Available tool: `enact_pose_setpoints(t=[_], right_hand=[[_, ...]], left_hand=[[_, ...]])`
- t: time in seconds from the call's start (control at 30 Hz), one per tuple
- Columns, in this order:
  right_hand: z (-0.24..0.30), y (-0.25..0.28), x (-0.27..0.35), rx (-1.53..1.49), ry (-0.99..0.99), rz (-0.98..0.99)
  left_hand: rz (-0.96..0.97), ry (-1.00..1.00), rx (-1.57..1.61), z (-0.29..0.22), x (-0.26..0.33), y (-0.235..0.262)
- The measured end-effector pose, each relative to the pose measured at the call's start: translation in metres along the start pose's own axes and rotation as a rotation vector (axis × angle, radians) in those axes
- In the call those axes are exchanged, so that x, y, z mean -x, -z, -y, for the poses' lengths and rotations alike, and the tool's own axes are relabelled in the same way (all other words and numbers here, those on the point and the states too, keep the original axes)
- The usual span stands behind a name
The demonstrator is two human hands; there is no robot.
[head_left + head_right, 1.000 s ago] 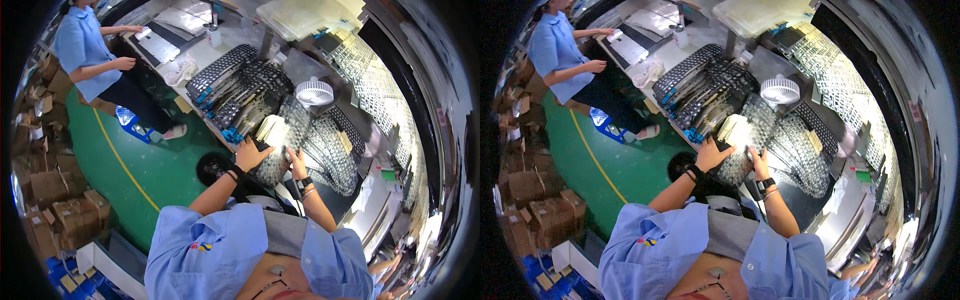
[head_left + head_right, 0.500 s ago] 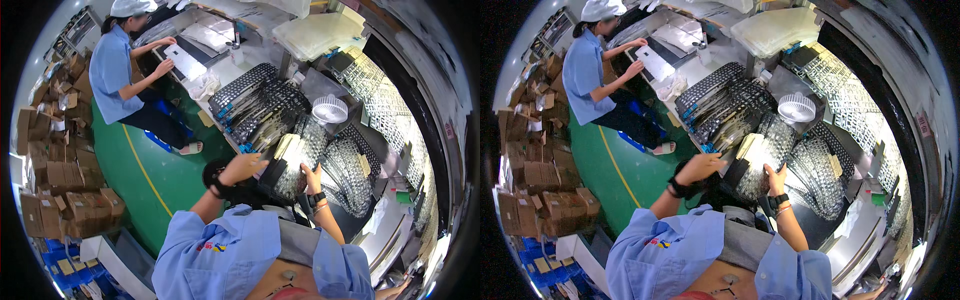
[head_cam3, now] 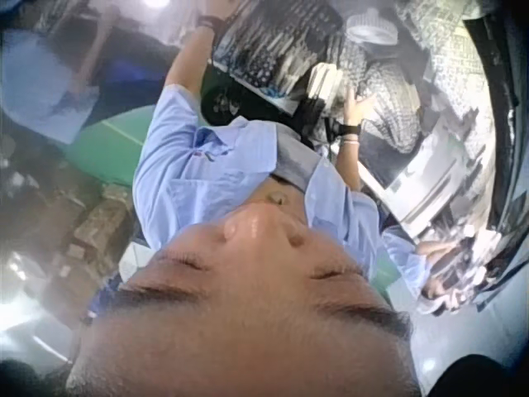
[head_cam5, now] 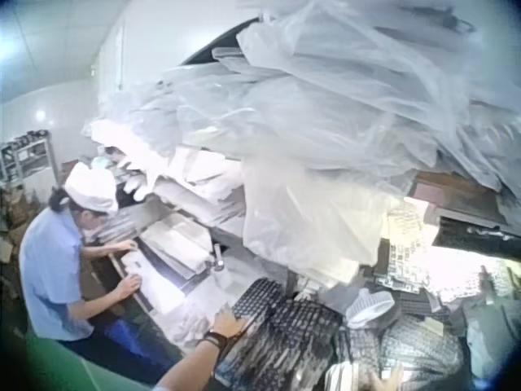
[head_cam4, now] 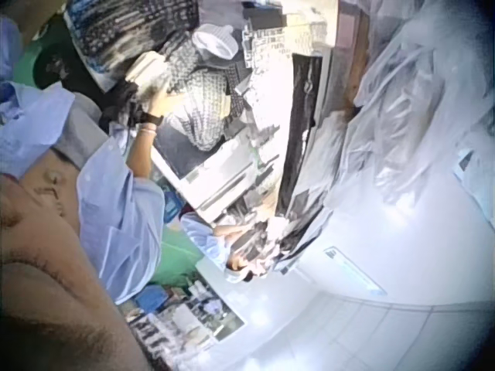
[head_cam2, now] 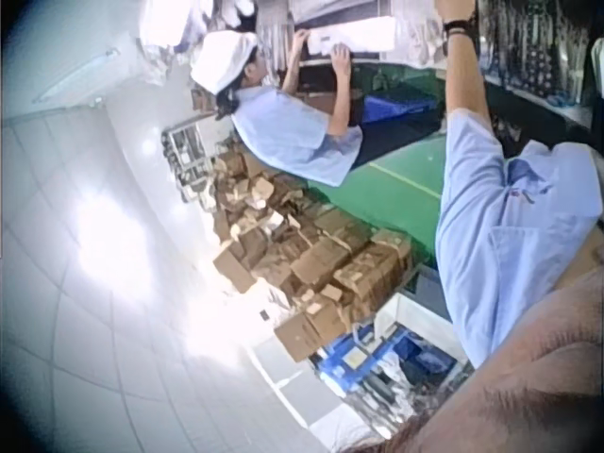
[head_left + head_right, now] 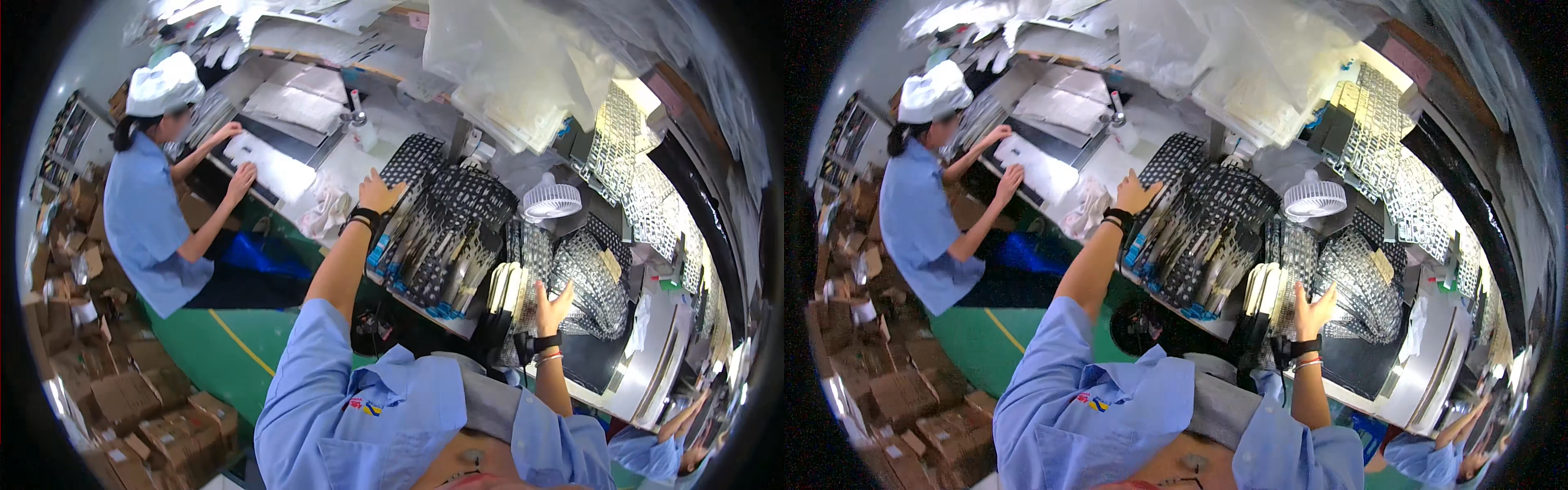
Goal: Organizing and assembling keyboard components at a factory workbench.
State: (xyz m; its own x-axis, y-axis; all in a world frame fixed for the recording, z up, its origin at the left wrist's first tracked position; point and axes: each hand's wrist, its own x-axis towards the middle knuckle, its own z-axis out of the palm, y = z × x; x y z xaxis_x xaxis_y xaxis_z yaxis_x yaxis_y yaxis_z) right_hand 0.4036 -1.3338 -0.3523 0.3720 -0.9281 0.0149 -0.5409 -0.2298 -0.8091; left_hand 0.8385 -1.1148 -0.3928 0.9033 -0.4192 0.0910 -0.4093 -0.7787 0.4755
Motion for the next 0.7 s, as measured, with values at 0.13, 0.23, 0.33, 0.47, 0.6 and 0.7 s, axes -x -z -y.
enact_pose_setpoints(t=[0.13, 0.23, 0.33, 0.47, 0.6, 0.7], right_hand=[[0.085, -0.039, 0.042, -0.121, 0.310, 0.165], [0.092, -0.093, 0.047, -0.385, -0.065, 0.392], [0.111, -0.110, 0.036, -0.464, -0.178, 0.508], [0.114, -0.131, 0.036, -0.647, -0.415, 0.386], [0.107, -0.145, 0.038, -0.693, -0.541, 0.340], [0.026, -0.162, 0.022, -0.658, -0.488, 0.393]], left_hand=[[0.137, 0.027, -0.114, -0.009, -0.014, -0.011], [0.274, 0.005, -0.176, -0.043, -0.021, 0.009], [0.395, -0.112, -0.095, -0.046, -0.013, 0.011], [0.519, 0.019, 0.225, -0.042, -0.001, 0.016], [0.694, 0.139, 0.499, -0.034, 0.007, -0.006], [0.965, 0.018, 0.837, -0.080, 0.024, 0.006]])
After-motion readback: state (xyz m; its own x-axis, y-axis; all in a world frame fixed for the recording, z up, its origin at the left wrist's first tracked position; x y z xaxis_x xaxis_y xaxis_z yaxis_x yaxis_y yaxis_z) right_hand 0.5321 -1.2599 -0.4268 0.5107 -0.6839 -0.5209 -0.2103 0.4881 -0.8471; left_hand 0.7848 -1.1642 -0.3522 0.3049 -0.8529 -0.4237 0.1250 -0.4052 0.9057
